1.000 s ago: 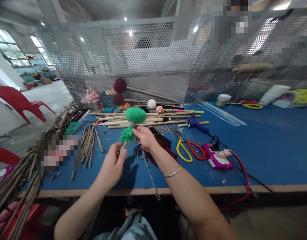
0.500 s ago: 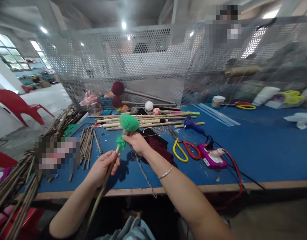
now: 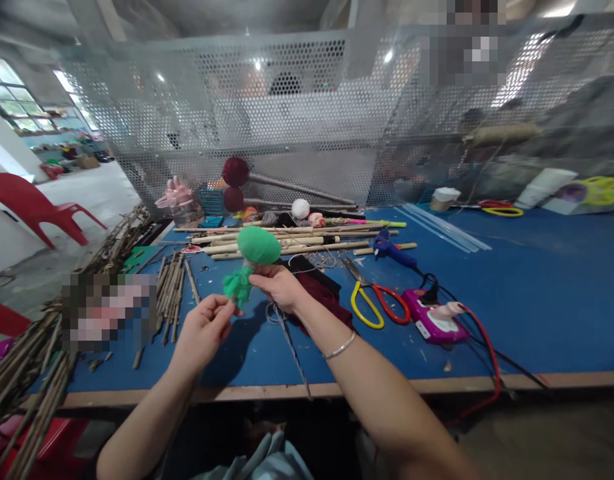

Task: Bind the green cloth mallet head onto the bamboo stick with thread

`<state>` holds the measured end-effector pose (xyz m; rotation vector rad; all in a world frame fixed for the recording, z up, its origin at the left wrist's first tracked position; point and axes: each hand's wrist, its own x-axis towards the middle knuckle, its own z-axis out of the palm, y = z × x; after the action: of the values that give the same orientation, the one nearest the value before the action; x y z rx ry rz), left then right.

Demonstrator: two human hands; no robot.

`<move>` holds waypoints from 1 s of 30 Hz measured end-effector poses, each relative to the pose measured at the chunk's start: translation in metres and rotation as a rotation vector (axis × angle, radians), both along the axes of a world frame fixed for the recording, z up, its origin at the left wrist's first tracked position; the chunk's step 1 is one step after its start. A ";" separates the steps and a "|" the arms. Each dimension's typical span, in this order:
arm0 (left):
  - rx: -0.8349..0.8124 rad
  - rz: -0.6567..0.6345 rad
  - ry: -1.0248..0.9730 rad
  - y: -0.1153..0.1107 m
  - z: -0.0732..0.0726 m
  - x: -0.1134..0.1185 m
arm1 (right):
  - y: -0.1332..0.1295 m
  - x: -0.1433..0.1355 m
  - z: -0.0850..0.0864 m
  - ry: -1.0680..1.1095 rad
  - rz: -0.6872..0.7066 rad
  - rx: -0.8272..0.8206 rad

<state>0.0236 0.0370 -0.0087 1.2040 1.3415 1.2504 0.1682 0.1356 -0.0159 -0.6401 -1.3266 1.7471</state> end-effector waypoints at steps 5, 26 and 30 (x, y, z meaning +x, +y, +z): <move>-0.145 -0.121 -0.243 -0.001 -0.012 0.007 | -0.001 -0.006 -0.003 -0.032 0.116 -0.070; -0.095 -0.158 -0.137 0.001 0.002 -0.003 | 0.000 -0.001 0.000 0.011 0.185 -0.055; -0.216 -0.214 -0.244 0.003 0.001 -0.004 | -0.005 -0.009 -0.002 -0.019 0.106 -0.022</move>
<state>0.0201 0.0398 -0.0076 0.9799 1.1063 1.0344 0.1597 0.1307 -0.0178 -0.6094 -1.3788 1.8468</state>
